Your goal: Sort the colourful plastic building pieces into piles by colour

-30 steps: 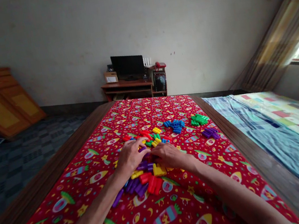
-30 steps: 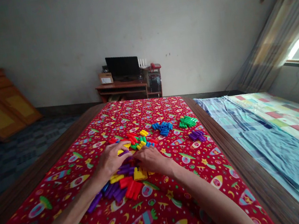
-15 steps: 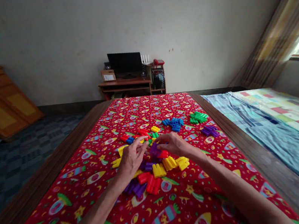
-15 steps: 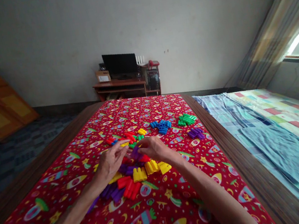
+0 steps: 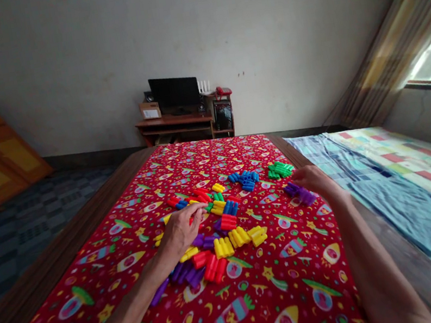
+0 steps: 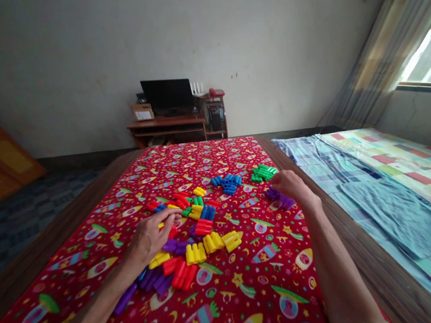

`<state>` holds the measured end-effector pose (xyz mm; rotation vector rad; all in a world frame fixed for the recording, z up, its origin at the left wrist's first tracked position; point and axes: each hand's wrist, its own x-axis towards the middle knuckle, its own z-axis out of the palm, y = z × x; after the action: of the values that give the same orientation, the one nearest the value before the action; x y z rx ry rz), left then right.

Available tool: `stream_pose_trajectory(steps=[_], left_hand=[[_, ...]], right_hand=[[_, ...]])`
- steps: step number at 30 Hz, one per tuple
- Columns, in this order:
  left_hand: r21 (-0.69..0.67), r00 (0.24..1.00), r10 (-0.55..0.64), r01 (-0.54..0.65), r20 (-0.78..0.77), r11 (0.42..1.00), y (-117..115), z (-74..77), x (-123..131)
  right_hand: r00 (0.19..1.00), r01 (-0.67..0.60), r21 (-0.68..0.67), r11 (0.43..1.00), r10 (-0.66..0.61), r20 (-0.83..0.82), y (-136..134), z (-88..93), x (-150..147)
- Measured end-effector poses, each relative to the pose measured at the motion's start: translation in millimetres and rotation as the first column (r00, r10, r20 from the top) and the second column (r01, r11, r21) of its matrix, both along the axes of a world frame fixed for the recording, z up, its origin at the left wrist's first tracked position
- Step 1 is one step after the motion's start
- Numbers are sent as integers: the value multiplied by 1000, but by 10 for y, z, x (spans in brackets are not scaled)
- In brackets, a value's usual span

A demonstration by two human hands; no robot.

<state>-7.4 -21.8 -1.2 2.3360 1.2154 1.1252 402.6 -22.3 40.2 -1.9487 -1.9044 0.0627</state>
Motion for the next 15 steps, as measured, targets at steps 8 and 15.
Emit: stream_pose_trajectory(steps=[8, 15], left_hand=[[130, 988, -60, 78, -139, 988, 63, -39, -22], [194, 972, -20, 67, -234, 979, 150, -203, -148]], right_hand=[[940, -306, 108, 946, 318, -122, -27, 143, -788], [655, -753, 121, 647, 754, 48, -147, -299, -1807]])
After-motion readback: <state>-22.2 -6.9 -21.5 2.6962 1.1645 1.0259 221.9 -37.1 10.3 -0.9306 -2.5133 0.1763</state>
